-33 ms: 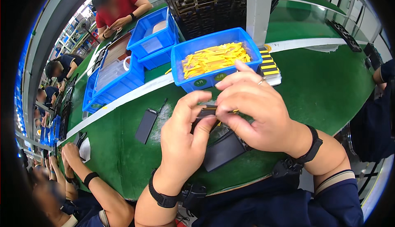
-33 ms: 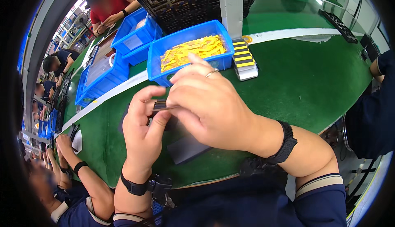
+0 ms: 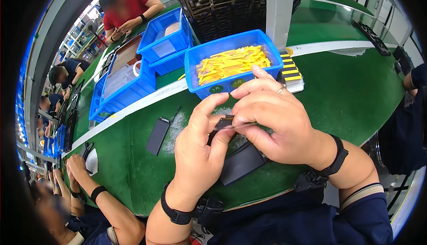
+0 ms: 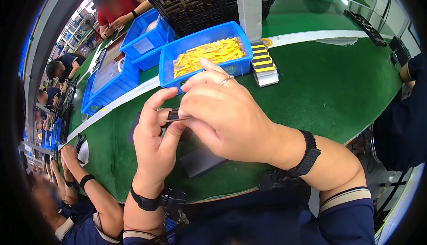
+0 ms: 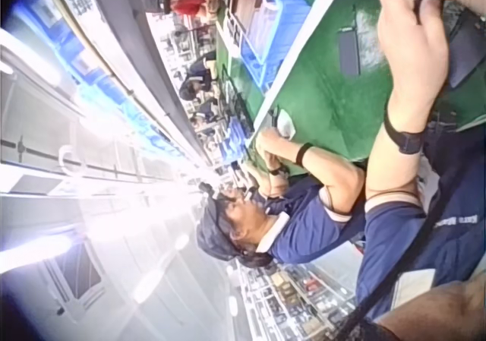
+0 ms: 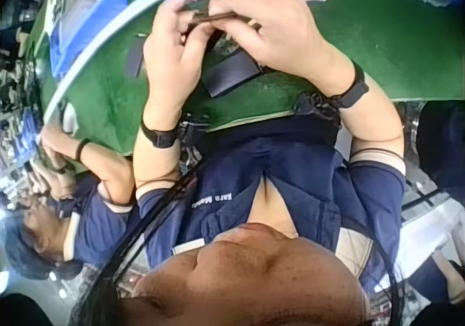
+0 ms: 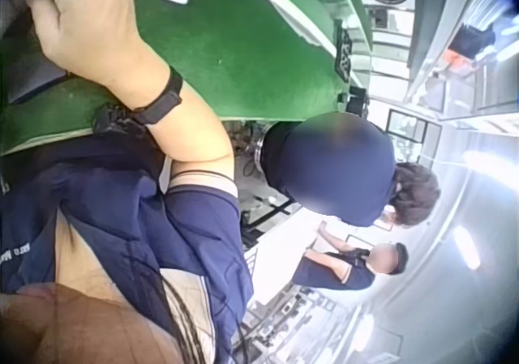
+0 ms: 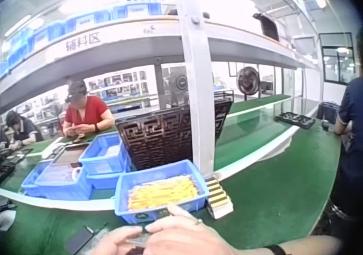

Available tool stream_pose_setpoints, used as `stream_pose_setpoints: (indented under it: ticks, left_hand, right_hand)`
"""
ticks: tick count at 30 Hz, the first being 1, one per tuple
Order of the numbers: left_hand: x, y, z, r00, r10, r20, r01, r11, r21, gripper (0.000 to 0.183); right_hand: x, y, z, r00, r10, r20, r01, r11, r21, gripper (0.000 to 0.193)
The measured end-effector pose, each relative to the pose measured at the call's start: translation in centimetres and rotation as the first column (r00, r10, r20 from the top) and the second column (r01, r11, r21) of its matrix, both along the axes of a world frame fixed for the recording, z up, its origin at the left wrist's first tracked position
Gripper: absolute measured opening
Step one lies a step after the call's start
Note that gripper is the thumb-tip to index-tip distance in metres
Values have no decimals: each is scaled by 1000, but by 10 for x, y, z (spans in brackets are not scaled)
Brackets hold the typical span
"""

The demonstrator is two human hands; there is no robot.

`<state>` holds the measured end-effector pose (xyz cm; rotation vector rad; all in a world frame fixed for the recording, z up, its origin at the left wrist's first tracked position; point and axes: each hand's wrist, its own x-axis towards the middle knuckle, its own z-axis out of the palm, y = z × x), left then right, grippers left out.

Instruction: Sticking black and yellow striped adhesive labels onto small black rectangular electronic modules.

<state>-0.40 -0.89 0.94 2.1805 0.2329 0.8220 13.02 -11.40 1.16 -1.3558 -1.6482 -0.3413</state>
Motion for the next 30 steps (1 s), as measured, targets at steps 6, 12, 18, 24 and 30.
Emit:
stream_pose_setpoints:
  ticks: [6,12,18,24,30]
  left_hand:
    - [0,8,-7,984,-65,165,148,812,-565,20]
    - [0,7,-9,978,-91,189,192,752,-630,22]
    - [2,-1,-9,991,-9,132,86,800,-593,21]
    - [-1,-2,-1,978,192,-82,-197,978,-62,20]
    - [4,17,-12,989,29,142,87,665,-742,11]
  right_hand:
    - [1,-2,-3,973,-170,-156,183,980,74,12]
    - [2,-1,-8,940,-95,-328,98,995,-7,10]
    - [1,2,-9,966,-173,-192,172,985,-20,13]
    - [2,5,-6,997,-80,-21,80,996,25,12]
    - [68,14,-22,723,-610,325,636,771,34,22]
